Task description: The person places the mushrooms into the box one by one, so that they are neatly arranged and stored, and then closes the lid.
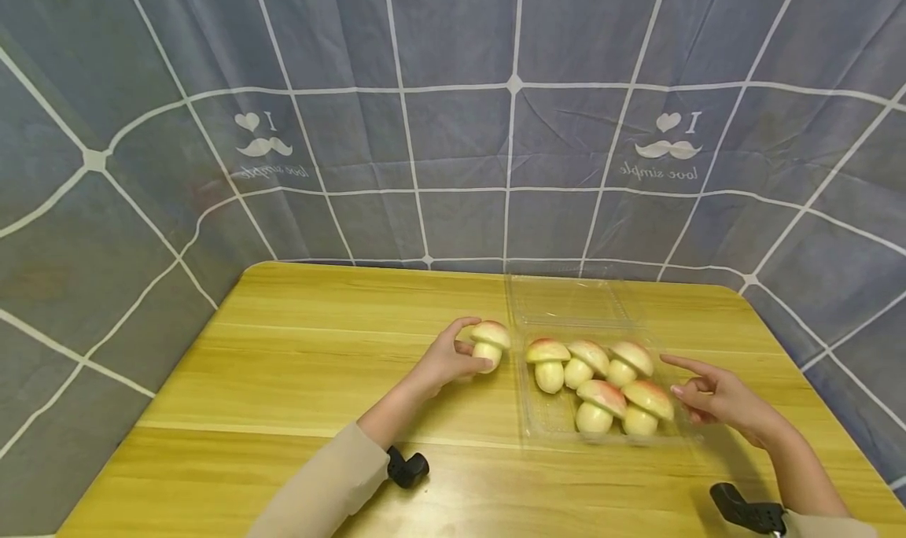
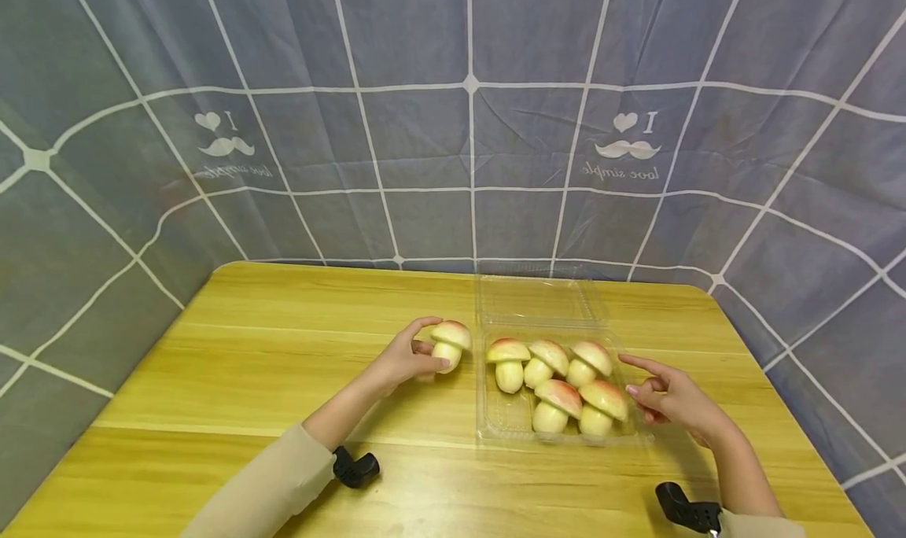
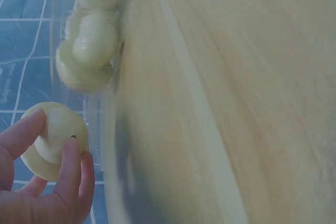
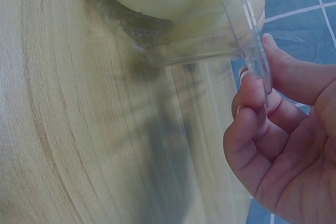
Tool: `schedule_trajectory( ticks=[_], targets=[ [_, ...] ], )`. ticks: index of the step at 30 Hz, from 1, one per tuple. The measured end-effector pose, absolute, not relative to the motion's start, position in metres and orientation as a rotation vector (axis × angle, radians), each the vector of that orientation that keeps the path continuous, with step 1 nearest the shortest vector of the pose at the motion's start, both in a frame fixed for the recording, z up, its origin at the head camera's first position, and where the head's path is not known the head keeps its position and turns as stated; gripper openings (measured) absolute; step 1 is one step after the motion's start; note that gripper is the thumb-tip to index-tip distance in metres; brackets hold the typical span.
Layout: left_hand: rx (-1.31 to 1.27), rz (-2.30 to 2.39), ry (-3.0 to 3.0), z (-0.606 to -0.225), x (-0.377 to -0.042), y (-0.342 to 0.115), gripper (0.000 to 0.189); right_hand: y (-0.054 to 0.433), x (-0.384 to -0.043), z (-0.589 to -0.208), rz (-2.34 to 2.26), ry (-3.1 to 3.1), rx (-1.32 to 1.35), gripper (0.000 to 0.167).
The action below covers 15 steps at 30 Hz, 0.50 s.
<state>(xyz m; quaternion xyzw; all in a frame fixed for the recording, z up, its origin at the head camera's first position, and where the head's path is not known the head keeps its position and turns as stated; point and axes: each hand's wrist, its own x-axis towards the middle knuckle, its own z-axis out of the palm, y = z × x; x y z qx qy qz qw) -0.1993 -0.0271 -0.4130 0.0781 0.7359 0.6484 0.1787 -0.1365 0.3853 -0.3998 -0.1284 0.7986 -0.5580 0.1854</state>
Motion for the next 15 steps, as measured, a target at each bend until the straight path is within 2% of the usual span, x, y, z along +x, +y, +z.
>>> schedule_trajectory(
  ticks=[15],
  targets=[
    [0.254,1.842,2.028,-0.399,-0.188,-0.024,0.074,0.385,-0.136,-0.400,-1.574,2.273,-0.384,0.051]
  ],
)
